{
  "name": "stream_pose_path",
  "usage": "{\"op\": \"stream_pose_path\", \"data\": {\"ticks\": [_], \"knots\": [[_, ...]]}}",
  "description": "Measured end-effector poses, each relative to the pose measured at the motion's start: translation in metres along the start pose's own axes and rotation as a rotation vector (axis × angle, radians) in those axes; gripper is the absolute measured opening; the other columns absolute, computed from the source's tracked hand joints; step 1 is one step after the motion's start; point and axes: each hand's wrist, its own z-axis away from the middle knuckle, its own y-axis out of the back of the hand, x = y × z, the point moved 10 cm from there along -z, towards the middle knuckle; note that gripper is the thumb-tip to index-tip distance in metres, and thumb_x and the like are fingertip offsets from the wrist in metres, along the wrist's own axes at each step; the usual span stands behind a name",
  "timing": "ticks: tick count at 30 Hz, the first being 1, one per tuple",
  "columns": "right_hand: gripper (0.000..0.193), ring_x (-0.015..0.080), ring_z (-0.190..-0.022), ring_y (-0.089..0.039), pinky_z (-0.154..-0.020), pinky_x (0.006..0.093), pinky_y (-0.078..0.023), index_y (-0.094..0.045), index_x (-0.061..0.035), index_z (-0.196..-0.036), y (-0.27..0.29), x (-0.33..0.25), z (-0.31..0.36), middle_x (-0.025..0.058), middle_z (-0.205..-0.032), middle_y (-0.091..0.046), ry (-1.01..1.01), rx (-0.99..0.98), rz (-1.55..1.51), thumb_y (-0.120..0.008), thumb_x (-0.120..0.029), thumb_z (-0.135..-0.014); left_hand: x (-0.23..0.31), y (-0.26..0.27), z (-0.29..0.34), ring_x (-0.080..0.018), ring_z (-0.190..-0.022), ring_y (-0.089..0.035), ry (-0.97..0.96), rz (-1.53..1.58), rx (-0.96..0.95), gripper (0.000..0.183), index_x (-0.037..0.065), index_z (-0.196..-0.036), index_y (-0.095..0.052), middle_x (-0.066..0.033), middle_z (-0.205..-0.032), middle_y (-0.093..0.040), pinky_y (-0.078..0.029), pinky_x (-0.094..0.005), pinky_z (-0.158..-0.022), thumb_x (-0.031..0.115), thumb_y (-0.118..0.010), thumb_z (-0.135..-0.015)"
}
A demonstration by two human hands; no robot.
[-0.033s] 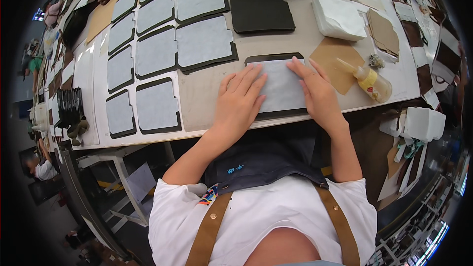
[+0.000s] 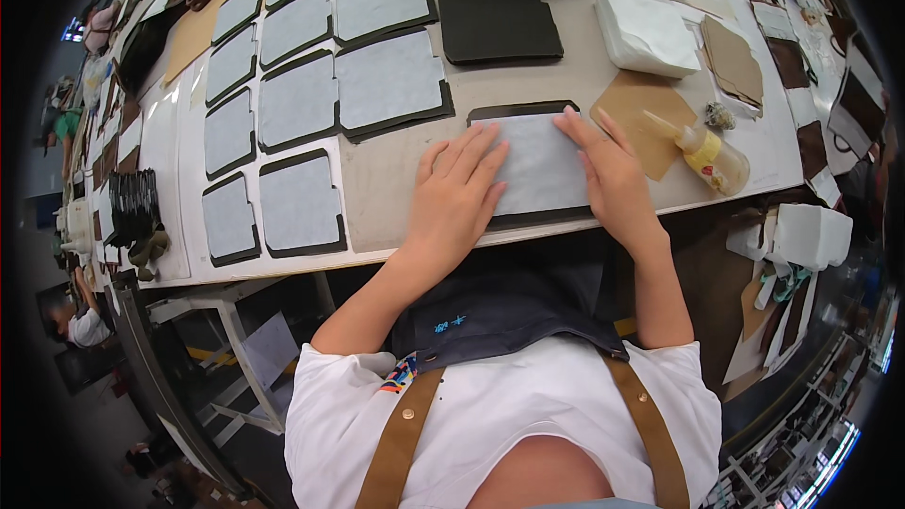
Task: The person applies glue from a squeeze bottle onto a dark rectangular base and then places a light-colored square insert on top. They press the insert down to secure it and move the finished unit to a stack on the left. This process is repeated for multiple units throughout the clip.
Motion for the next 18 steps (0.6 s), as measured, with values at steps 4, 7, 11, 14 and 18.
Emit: {"op": "stream_pose_path", "data": {"ticks": [4, 7, 11, 14, 18], "knots": [[0.061, 0.0282, -0.123, -0.062, -0.120, 0.0484, -0.033, -0.043, 0.0010, -0.149, 0.020, 0.005, 0.007, 0.0114, -0.137, -0.065, -0.027, 0.122, 0.092, -0.051, 0.012, -0.089, 0.001, 0.003, 0.003, -0.0310, -0.143, -0.043, 0.008, -0.058, 0.001, 0.048, 0.002, -0.138, -0.058, -0.0116, -0.151, -0.052, -0.029, -0.0488, -0.117, 0.013, -0.068, -0.093], [0.063, 0.0281, -0.127, -0.060, -0.122, 0.0494, -0.030, -0.044, 0.0008, -0.149, 0.026, -0.004, 0.017, 0.0101, -0.137, -0.065, -0.052, 0.102, 0.036, -0.052, 0.012, -0.088, 0.008, 0.003, 0.010, -0.0322, -0.147, -0.038, -0.004, -0.043, -0.045, 0.056, 0.003, -0.143, -0.053, -0.0123, -0.154, -0.049, -0.026, -0.0509, -0.119, 0.019, -0.069, -0.093], [0.062, 0.0274, -0.137, -0.053, -0.124, 0.0520, -0.024, -0.046, -0.0008, -0.148, 0.014, -0.012, 0.033, 0.0081, -0.139, -0.064, -0.040, 0.016, -0.004, -0.054, 0.011, -0.087, 0.021, -0.009, 0.020, -0.0336, -0.151, -0.032, -0.044, 0.019, -0.181, 0.074, 0.003, -0.152, -0.043, -0.0126, -0.160, -0.042, -0.021, -0.0526, -0.123, 0.030, -0.072, -0.090], [0.060, 0.0272, -0.143, -0.047, -0.124, 0.0538, -0.022, -0.049, -0.0023, -0.147, 0.022, -0.002, 0.043, 0.0071, -0.139, -0.064, -0.088, 0.056, 0.141, -0.055, 0.010, -0.088, 0.015, -0.009, 0.026, -0.0334, -0.153, -0.029, -0.039, -0.032, -0.218, 0.082, 0.003, -0.154, -0.040, -0.0129, -0.162, -0.038, -0.019, -0.0534, -0.124, 0.036, -0.073, -0.087], [0.057, 0.0265, -0.143, -0.047, -0.123, 0.0534, -0.022, -0.052, -0.0047, -0.145, 0.031, -0.002, 0.056, 0.0052, -0.138, -0.065, -0.112, 0.140, 0.164, -0.056, 0.006, -0.089, 0.014, -0.003, 0.031, -0.0323, -0.153, -0.028, -0.015, -0.072, -0.181, 0.086, 0.002, -0.154, -0.038, -0.0130, -0.162, -0.038, -0.018, -0.0542, -0.124, 0.039, -0.074, -0.086]]}}
